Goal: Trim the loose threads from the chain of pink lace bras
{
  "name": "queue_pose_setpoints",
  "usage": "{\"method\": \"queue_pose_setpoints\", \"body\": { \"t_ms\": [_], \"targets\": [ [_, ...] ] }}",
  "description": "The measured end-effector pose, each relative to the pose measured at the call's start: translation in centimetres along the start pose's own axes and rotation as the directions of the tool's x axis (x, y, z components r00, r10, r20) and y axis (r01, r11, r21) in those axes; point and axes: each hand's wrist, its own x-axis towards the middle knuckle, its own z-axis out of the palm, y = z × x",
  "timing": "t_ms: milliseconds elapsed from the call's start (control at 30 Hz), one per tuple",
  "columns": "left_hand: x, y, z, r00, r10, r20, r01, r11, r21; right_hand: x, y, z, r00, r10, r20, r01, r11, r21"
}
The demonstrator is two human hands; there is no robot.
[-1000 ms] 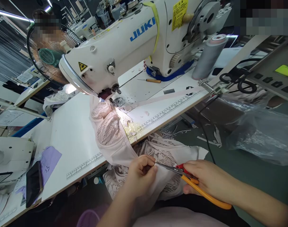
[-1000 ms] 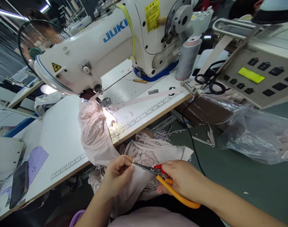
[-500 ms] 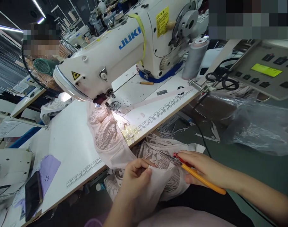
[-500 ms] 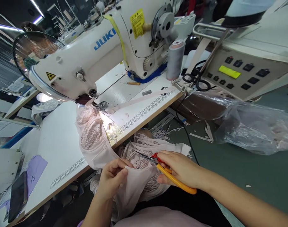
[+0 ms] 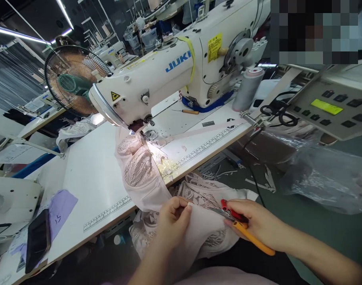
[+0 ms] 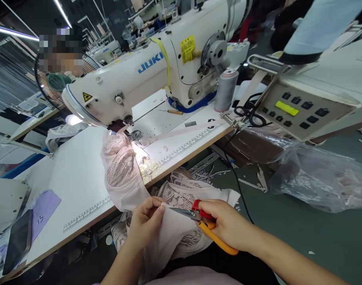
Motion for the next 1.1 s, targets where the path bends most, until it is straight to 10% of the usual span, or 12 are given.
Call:
{"method": "queue_pose_setpoints", "body": {
  "t_ms": [267, 900, 1100],
  "targets": [
    [-0.3, -1.0, 0.5, 0.984, 0.172, -0.039, -0.167, 0.979, 0.117, -0.4, -0.2, -0.6, 0.991, 0.042, -0.126, -0.054, 0.994, -0.090],
    [-1.7, -2.8, -0.1, 0.976, 0.209, -0.064, -0.205, 0.977, 0.067, 1.1, -1.8, 2.1, 0.999, -0.025, 0.038, 0.031, 0.988, -0.154],
    [-2.1, -4.0, -0.3, 0.923, 0.382, -0.035, -0.353, 0.882, 0.314, 0.1, -2.2, 2.2, 0.999, 0.025, 0.041, -0.021, 0.994, -0.110]
  ]
}}
